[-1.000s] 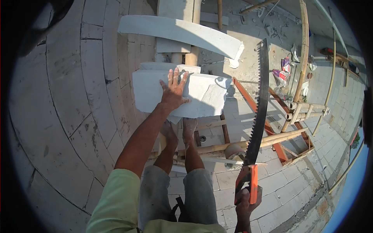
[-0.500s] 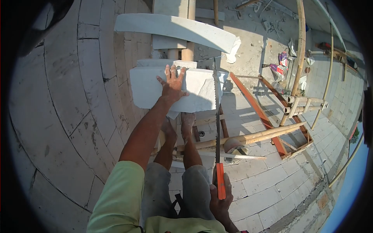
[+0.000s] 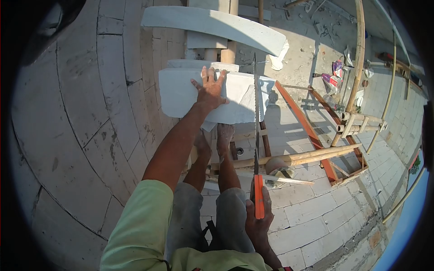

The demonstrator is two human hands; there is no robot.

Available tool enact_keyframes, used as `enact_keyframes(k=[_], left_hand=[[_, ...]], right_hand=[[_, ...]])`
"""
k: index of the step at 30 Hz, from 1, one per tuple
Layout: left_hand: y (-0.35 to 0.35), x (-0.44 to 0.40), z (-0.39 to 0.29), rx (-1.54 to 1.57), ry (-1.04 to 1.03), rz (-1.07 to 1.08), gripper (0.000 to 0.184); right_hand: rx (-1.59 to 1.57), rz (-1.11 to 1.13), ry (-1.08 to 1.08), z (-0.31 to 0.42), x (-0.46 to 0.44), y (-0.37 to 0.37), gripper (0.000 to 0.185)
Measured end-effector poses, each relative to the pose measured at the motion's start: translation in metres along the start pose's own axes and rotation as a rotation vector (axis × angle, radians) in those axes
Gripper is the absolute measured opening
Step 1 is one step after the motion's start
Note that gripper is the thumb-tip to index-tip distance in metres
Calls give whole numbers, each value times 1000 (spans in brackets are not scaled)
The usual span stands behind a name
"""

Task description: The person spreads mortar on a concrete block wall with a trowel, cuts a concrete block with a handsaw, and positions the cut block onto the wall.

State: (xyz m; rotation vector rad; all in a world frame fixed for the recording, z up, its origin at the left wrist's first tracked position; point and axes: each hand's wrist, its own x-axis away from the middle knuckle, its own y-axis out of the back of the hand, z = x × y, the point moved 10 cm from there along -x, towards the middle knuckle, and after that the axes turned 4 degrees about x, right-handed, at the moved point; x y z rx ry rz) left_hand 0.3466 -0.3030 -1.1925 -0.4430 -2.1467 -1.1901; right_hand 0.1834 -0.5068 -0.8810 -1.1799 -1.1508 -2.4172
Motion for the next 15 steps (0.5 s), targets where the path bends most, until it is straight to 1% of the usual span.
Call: enact_keyframes(k=[1, 2, 4, 8, 10, 15], left_hand=[[1, -1, -1, 2, -10, -15, 111], [0, 0, -2, 6, -11, -16, 111], [3, 1, -3, 17, -8, -2, 112], [2, -1, -2, 19, -3, -2, 111], [4, 1, -2, 25, -6, -13, 111], [2, 0, -1, 30, 10, 13, 111]], right_hand=[[-50, 32, -58, -5, 0, -3, 53], [-48, 29, -57, -5, 0, -2, 53], [69, -106, 163, 14, -1, 9, 58], [111, -152, 202, 22, -2, 12, 59], [6, -30, 24, 12, -7, 3, 53], [-18, -19, -20, 13, -9, 0, 52]])
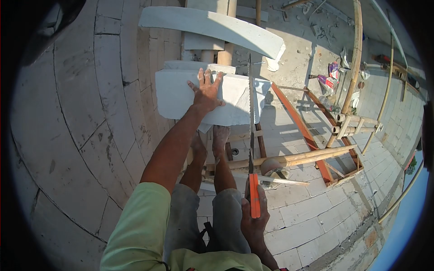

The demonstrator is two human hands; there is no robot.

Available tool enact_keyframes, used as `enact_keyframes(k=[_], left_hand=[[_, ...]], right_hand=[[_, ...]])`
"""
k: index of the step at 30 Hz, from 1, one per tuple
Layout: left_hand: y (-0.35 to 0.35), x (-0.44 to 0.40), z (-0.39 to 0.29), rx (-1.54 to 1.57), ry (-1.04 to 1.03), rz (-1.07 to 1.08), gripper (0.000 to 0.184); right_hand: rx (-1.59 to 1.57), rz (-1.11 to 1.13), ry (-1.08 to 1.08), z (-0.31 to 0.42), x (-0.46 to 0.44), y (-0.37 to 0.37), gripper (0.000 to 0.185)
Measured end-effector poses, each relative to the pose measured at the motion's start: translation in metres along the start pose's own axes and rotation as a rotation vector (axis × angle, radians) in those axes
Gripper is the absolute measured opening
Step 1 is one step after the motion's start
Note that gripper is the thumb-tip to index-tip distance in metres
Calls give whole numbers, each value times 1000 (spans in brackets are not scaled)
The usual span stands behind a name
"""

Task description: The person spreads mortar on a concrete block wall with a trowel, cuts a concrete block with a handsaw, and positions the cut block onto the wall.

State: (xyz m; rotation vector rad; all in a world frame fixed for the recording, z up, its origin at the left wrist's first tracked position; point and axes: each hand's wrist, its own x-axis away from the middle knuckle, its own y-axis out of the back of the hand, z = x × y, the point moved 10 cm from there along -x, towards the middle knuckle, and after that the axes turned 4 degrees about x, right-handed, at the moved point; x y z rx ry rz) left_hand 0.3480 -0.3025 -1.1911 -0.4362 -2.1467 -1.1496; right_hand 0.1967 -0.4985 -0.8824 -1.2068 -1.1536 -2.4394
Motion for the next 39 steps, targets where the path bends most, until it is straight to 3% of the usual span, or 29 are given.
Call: enact_keyframes(k=[2, 4, 7, 10, 13, 17, 19, 20, 22, 26, 29, 30, 31, 33, 34, 39], left_hand=[[1, 0, -2, 4, -5, 0, 111], [0, 0, 0, -5, 5, 16, 109], [-3, -2, 0, -19, 6, 32, 110], [0, 1, -1, 0, -9, -3, 110], [0, -1, -2, -3, 6, 17, 111], [3, 1, -4, -12, 4, 5, 111], [3, 0, -2, 0, 1, 24, 112], [0, 0, -1, 1, 7, 30, 112], [-2, -1, 0, 5, 9, 0, 112], [5, -4, -2, 12, -3, -7, 111], [3, 1, -3, 18, 15, 29, 110], [3, 3, -2, 23, 14, 36, 110], [6, 0, -2, 27, 12, 36, 110], [4, -3, -2, 19, 13, 28, 110], [2, -2, 0, 10, 14, 25, 110], [6, -4, -3, 8, 0, 4, 110]], right_hand=[[-13, 9, -19, -4, 0, -4, 52], [66, -64, 162, 4, 0, -4, 56], [126, -86, 206, 19, -4, -7, 56], [-111, -4, 13, 34, -32, -6, 51], [64, -86, 219, 39, -40, -9, 55], [-42, -11, 81, 29, -29, 1, 55], [176, -83, 275, 44, -7, 12, 54], [178, -76, 271, 45, 0, 15, 54], [-83, 2, 37, 26, 4, 16, 52], [-66, 57, -40, 30, -48, -5, 55], [-142, 51, -63, 46, -52, -9, 54], [54, -48, 130, 48, -37, -5, 52], [56, -51, 137, 47, -19, 1, 52], [-107, 55, 23, 40, 9, 7, 51], [-140, 20, 81, 41, 7, 11, 52], [-58, 47, 3, 53, -57, -24, 53]])
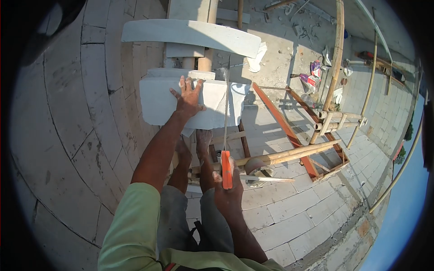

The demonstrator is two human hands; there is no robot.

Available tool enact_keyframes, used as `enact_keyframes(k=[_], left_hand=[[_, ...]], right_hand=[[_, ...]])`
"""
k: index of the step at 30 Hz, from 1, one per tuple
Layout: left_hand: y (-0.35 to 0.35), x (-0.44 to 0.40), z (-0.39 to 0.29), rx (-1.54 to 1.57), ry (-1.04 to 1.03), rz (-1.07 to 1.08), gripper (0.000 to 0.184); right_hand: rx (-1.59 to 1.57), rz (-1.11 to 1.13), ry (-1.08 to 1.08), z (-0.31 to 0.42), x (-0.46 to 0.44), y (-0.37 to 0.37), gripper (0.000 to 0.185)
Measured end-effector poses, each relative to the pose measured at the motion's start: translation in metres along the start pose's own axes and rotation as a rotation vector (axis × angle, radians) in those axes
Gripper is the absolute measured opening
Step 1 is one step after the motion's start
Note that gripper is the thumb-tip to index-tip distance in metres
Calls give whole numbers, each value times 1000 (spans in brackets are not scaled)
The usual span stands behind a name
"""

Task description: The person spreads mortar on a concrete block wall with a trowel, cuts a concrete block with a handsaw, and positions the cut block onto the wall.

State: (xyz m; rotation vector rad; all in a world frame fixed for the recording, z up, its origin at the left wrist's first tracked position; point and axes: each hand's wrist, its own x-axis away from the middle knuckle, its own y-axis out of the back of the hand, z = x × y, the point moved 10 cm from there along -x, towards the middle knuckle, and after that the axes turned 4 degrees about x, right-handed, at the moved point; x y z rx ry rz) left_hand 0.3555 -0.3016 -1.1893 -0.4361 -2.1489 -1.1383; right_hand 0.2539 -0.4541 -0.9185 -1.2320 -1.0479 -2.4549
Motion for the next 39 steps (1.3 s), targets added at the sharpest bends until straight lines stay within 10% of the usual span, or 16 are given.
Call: enact_keyframes(k=[23, 32, 39], left_hand=[[-4, 3, -3, -4, 6, 29, 112], [-3, 5, 6, -28, 25, 4, 112], [-9, -1, 6, 26, -12, -32, 113]], right_hand=[[-32, 45, -146, -3, 35, -11, 58], [75, -35, 132, 20, 72, 24, 58], [111, -123, 137, 2, -67, -11, 57]])
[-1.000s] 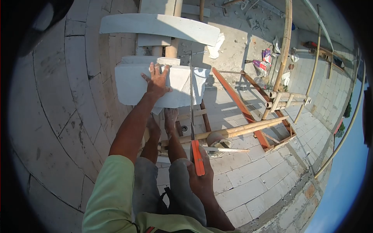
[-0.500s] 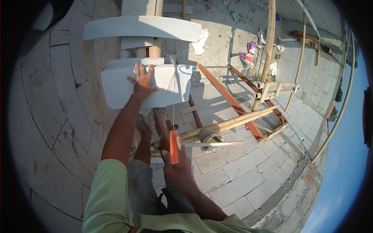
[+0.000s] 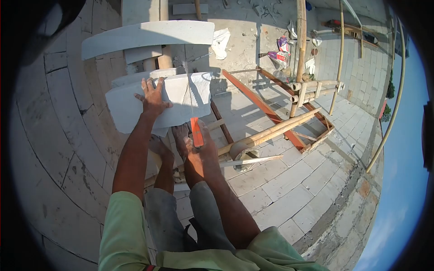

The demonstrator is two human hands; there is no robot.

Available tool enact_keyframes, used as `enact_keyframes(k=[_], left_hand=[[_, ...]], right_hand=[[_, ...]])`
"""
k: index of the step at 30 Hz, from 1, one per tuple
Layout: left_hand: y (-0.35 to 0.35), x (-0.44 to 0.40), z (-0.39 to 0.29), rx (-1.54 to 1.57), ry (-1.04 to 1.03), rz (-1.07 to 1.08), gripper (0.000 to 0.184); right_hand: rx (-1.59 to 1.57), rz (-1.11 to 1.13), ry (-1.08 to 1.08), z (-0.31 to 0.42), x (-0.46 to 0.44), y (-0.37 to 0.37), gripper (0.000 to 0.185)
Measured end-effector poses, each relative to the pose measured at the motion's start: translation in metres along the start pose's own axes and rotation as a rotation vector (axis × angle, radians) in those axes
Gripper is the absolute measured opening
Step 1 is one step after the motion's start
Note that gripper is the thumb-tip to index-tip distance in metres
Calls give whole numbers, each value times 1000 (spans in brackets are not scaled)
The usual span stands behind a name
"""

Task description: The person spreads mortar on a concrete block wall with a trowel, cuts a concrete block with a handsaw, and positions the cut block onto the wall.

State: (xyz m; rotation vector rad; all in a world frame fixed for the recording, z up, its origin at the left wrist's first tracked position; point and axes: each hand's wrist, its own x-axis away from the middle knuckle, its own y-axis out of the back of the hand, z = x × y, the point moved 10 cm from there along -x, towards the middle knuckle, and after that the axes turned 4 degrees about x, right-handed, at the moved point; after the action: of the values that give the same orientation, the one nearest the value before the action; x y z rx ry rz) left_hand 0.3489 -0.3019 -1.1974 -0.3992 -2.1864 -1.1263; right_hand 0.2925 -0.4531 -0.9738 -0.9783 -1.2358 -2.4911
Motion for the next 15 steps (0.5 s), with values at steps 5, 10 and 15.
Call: enact_keyframes(k=[5, 10, 15], left_hand=[[6, 1, -3, 3, 32, 38, 111], [4, -1, -7, -42, 12, 4, 108], [8, -6, -1, -28, -1, -24, 112]], right_hand=[[-193, 118, -112, 4, 98, 31, 57], [-51, 24, 25, 2, -13, 4, 57], [-181, 76, -42, -4, 28, 16, 57]])
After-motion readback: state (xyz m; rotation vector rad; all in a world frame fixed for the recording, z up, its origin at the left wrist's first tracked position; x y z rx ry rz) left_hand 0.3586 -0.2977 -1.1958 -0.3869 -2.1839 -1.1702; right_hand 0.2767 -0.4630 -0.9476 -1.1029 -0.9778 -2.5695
